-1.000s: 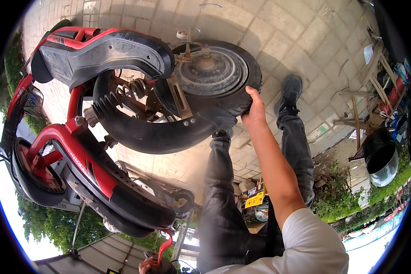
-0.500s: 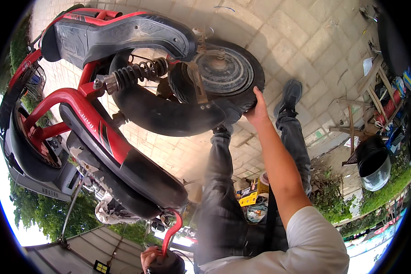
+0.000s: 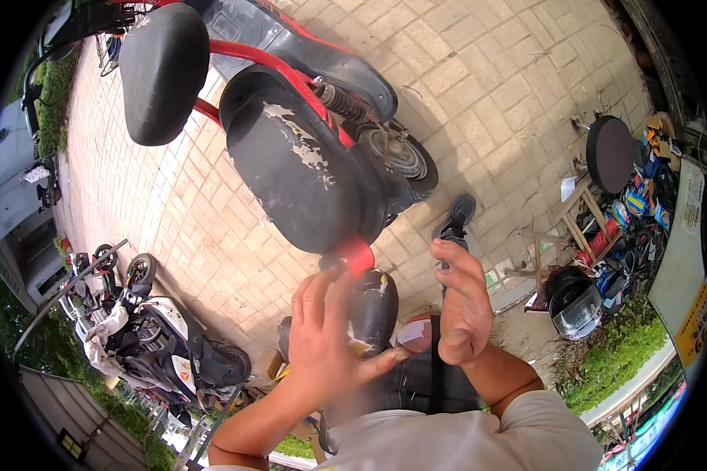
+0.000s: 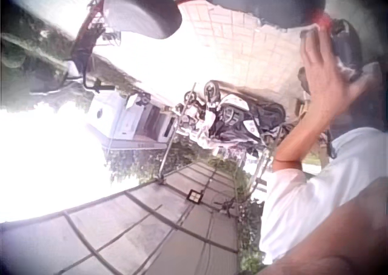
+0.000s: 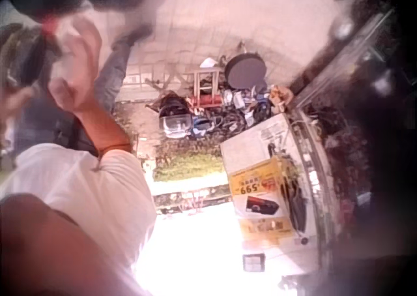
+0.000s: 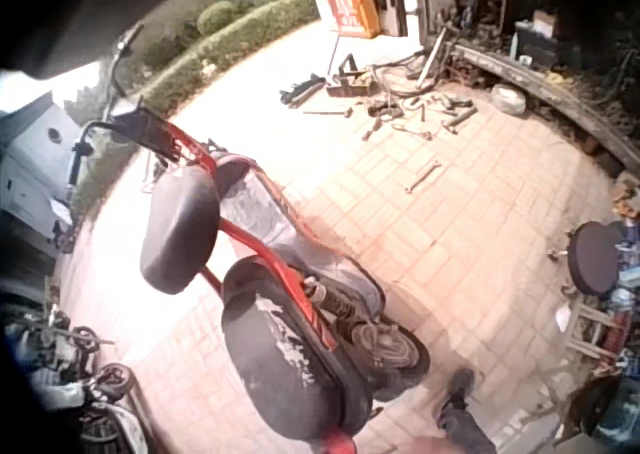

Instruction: The person removes the rear wheel of a red electric scooter. They use a wrench to loosen the axle nut, then a cordless impact wrench to remove the bolts securing the wheel. Finally, they detach the wheel from the scooter frame and set it aside.

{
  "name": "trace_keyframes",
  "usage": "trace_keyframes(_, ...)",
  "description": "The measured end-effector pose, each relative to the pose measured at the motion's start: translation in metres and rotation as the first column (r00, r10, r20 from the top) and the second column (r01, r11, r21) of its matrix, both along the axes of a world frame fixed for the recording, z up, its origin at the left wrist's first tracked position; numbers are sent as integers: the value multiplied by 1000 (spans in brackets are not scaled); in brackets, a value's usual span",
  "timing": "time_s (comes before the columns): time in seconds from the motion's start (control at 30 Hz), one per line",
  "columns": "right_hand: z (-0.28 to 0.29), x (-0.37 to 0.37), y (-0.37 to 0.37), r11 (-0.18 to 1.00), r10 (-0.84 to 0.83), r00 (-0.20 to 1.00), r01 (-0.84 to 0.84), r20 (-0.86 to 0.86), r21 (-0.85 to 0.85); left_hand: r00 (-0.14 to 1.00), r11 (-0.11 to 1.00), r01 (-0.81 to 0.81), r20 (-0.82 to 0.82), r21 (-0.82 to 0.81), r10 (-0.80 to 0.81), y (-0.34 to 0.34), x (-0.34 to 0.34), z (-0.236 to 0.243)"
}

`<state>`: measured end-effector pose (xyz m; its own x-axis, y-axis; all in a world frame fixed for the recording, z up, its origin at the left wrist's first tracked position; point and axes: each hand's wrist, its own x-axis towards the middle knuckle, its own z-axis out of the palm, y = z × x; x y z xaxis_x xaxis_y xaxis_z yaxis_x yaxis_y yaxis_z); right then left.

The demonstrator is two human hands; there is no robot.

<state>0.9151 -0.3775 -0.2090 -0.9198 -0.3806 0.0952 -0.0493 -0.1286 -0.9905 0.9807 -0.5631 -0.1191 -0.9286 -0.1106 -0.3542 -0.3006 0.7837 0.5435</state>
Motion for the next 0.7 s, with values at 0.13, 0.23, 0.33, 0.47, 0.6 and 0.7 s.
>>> trace_keyframes(0.13,65,42,-69,998,-9,908,31,-418,46,849,611,-305,-82,730,523,-28,23,-9)
trace_keyframes(0.23,74,72,-117,962,106,787,73,-608,263,673,-169,-462,469,870,571,-51,22,-26)
trace_keyframes(0.33,75,81,-139,770,176,859,184,-481,611,748,-481,-354,551,802,369,-79,26,-43)
trace_keyframes(0.47,71,74,-140,587,281,832,245,-479,771,826,-378,-149,325,914,461,-131,83,-111)
trace_keyframes(0.6,67,67,-125,513,244,857,284,-454,811,697,-44,-564,504,825,510,-173,160,-270)
trace_keyframes(0.7,64,62,-111,617,277,850,200,-448,761,551,-9,-785,705,619,447,-172,185,-403)
